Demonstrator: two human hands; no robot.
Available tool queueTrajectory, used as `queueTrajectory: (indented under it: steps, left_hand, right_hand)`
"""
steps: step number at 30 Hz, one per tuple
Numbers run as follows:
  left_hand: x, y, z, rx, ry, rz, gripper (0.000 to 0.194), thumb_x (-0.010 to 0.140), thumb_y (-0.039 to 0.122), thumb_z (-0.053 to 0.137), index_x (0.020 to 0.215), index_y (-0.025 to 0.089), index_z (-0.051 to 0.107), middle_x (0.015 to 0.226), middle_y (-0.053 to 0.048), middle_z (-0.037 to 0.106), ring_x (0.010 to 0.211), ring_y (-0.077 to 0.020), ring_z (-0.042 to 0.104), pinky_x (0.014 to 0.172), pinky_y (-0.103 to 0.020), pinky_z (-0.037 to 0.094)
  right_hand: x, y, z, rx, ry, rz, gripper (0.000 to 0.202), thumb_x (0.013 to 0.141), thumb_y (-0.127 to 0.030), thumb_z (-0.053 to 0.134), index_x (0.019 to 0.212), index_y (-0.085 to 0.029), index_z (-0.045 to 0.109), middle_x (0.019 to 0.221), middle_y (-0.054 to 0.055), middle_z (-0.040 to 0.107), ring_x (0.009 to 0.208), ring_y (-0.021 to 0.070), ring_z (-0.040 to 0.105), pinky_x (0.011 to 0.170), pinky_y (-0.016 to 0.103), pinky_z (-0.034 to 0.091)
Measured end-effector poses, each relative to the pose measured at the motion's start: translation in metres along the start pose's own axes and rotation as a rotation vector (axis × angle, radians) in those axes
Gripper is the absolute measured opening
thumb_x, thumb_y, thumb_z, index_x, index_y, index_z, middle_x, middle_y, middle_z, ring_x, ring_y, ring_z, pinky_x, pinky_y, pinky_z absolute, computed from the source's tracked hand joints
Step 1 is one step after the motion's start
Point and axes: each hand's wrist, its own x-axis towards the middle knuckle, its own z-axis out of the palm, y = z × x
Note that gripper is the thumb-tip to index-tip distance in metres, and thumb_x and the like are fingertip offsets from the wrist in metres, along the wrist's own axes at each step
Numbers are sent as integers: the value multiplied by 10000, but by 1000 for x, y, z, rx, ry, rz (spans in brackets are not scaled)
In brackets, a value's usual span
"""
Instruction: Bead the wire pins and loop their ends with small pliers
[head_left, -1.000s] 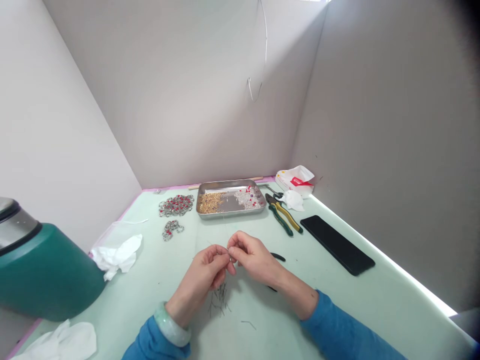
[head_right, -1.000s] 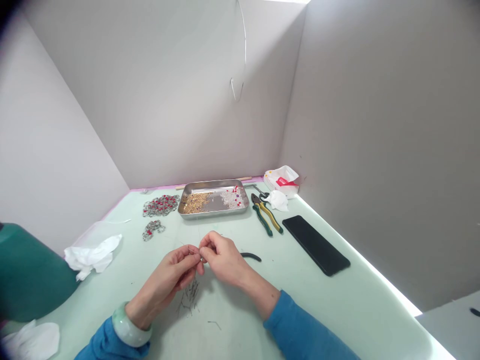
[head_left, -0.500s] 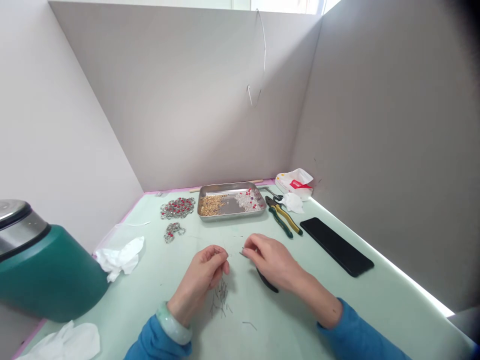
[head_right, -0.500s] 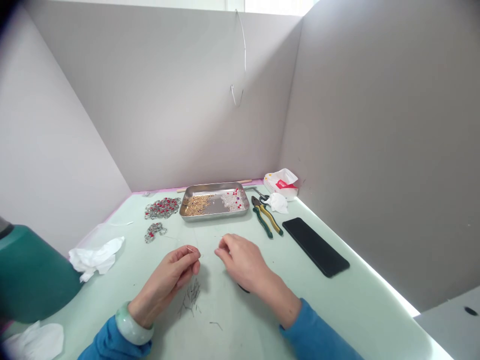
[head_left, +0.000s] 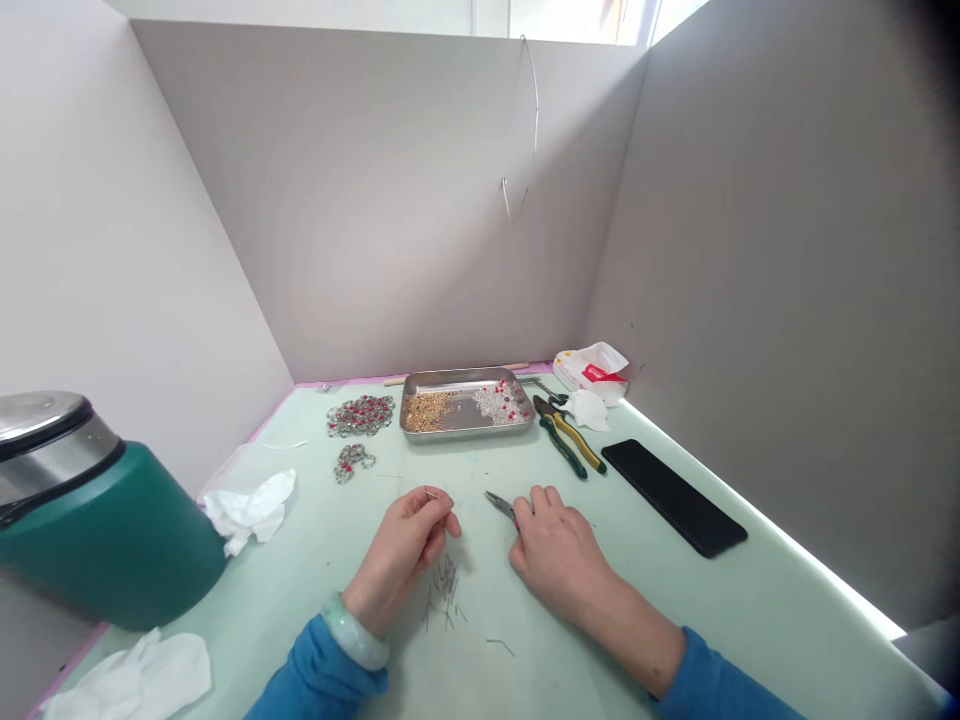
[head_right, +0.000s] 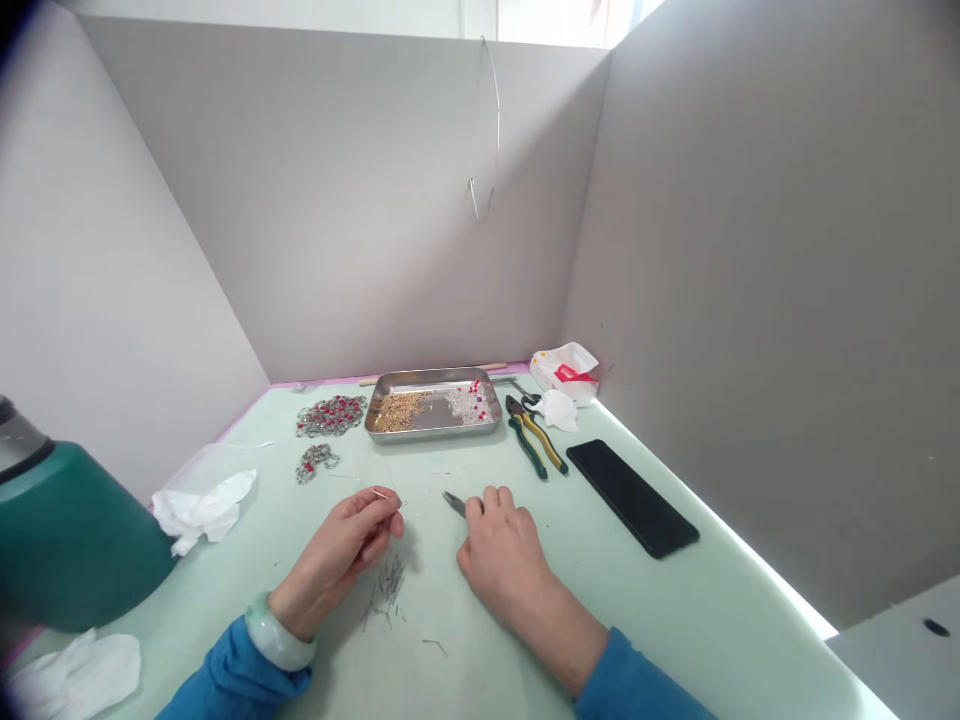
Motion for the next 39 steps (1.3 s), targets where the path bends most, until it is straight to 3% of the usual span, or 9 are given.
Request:
queueTrajectory:
  steps: [3, 6, 10, 13, 18, 29, 39]
  left_hand:
    - [0, 1, 0, -22, 25, 11, 154, 764, 286, 539, 683, 161, 498, 586, 4, 573, 354, -21, 249, 352, -197, 126]
    - [-1, 5, 0, -31, 48, 9, 149, 742, 289, 554, 690, 166, 489, 581, 9, 574, 350, -24, 249, 345, -191, 121]
    - [-2, 7, -1, -69, 73, 27, 144, 729, 295, 559, 706, 171, 489, 587, 18, 578, 345, -24, 256, 340, -183, 128]
    - [0, 5, -4, -103, 89, 53, 129, 733, 283, 556, 727, 172, 491, 599, 22, 581, 350, -22, 261, 343, -177, 145]
    - [2, 2, -6, -131, 104, 65, 114, 743, 269, 547, 760, 170, 495, 610, 20, 584, 351, -21, 259, 339, -177, 152]
    - [2, 5, -2, -146, 112, 42, 127, 728, 278, 551, 760, 173, 488, 601, 21, 587, 355, -29, 280, 341, -181, 146]
    - [1, 5, 1, -32, 158, 76, 145, 721, 300, 551, 785, 181, 498, 599, 21, 600, 350, -34, 285, 348, -174, 160]
  right_hand:
    - [4, 3, 1, 47, 30, -6, 74, 742, -156, 419, 777, -172, 481, 810, 76, 507, 818, 235, 466, 681, 345, 335]
    - [7, 6, -12, 271, -23, -9, 38, 758, -163, 403, 735, -182, 427, 768, 52, 503, 753, 200, 465, 654, 320, 342]
    - [10, 4, -34, 855, -266, -45, 125, 864, -252, 325, 766, -205, 385, 737, 1, 496, 618, 134, 453, 526, 245, 361]
    - [10, -3, -39, 1097, -482, -79, 137, 886, -302, 326, 808, -214, 395, 729, -5, 533, 541, 115, 453, 437, 212, 348]
    - [6, -13, -32, 1129, -439, -145, 128, 889, -253, 345, 797, -202, 420, 652, -19, 537, 559, 107, 489, 486, 204, 350]
    - [5, -19, -31, 1153, -390, -132, 155, 900, -261, 332, 797, -192, 425, 684, -14, 541, 568, 103, 480, 507, 214, 329]
    - [5, -20, -26, 1090, -354, -146, 130, 892, -230, 336, 823, -194, 441, 692, -12, 559, 557, 105, 452, 495, 225, 281]
